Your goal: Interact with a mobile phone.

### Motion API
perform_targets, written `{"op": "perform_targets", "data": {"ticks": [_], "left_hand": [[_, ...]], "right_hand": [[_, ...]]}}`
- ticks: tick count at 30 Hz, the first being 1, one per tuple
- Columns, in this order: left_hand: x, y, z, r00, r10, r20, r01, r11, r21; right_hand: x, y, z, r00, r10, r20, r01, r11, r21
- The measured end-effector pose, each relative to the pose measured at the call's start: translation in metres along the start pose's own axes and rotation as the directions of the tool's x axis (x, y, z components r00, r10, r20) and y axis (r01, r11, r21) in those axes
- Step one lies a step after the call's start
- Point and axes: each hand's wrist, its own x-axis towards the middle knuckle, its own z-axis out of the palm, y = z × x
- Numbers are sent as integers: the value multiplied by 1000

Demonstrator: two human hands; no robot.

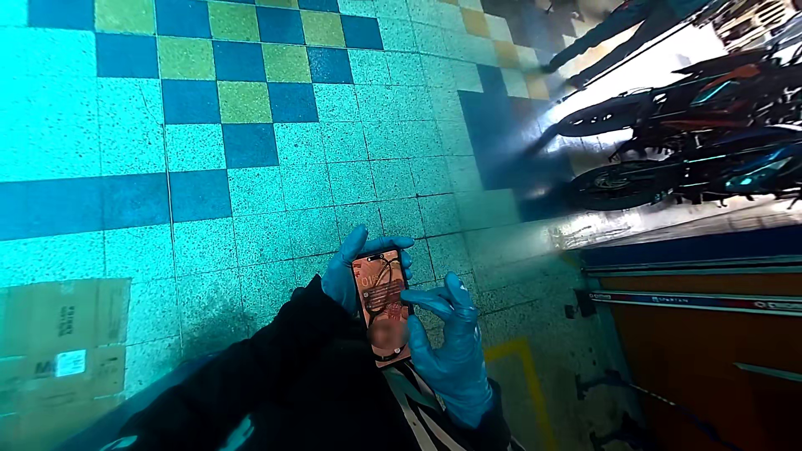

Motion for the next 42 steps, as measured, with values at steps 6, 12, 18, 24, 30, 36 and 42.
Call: {"op": "perform_targets", "data": {"ticks": [6, 12, 18, 24, 30, 36, 42], "left_hand": [[-2, 2, -2, 1000, 12, 7, -12, 1000, 0], [-2, -2, -2, 1000, -6, 7, 6, 1000, -30], [-1, -6, -5, 1000, -5, 9, 5, 1000, -9], [-3, -5, -7, 1000, -2, 14, 2, 1000, 0], [-4, -6, -7, 1000, -1, 6, 1, 1000, -13], [-3, -7, -6, 1000, -18, -7, 18, 1000, -18], [-5, -7, -5, 1000, -22, -10, 21, 999, -30]], "right_hand": [[-7, 0, -1, 1000, 10, 27, -10, 1000, -4], [-9, -1, -2, 999, 14, 29, -13, 1000, -25], [-8, -14, 2, 986, -51, 160, 60, 997, -54], [-17, -13, -4, 963, -109, 245, 112, 994, 1], [-26, -11, -10, 963, -93, 253, 89, 996, 27], [-27, -11, -9, 963, -83, 258, 84, 996, 7], [-30, -6, -15, 978, -20, 207, 20, 1000, 5]]}}
